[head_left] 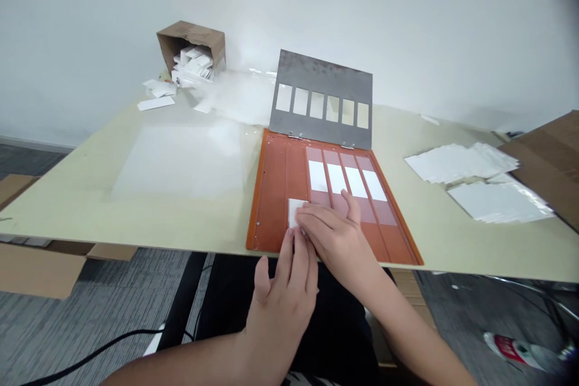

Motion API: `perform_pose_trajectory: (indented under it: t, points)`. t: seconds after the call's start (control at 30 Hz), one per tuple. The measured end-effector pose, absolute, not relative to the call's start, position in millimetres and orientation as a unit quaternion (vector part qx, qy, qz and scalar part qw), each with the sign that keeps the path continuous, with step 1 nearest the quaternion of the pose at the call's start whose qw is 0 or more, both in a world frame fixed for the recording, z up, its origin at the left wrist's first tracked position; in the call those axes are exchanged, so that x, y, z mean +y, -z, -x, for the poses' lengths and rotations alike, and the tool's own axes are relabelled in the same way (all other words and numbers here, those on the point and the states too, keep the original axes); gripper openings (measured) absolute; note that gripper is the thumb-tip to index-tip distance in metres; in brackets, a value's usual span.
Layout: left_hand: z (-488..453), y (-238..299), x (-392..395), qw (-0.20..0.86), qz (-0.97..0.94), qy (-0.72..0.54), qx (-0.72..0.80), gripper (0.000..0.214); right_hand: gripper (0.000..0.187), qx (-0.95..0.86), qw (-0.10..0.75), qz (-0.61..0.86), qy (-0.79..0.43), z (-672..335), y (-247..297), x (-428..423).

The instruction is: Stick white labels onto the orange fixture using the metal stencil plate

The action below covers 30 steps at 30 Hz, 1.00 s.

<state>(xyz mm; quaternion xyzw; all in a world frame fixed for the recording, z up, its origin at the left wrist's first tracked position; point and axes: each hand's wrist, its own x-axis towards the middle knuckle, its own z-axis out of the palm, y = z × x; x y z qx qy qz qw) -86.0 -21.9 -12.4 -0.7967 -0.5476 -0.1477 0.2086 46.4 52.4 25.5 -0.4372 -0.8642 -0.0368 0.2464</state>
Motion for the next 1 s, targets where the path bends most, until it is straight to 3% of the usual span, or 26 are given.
perform_pose_trajectory:
  t: [1.0]
  points:
    - [87.0,6.8,-18.6,0.215,0.795,0.164,-0.542,0.041,0.023,-0.871,0.223,0.439,-0.007,-51.7,-31.3,57.2]
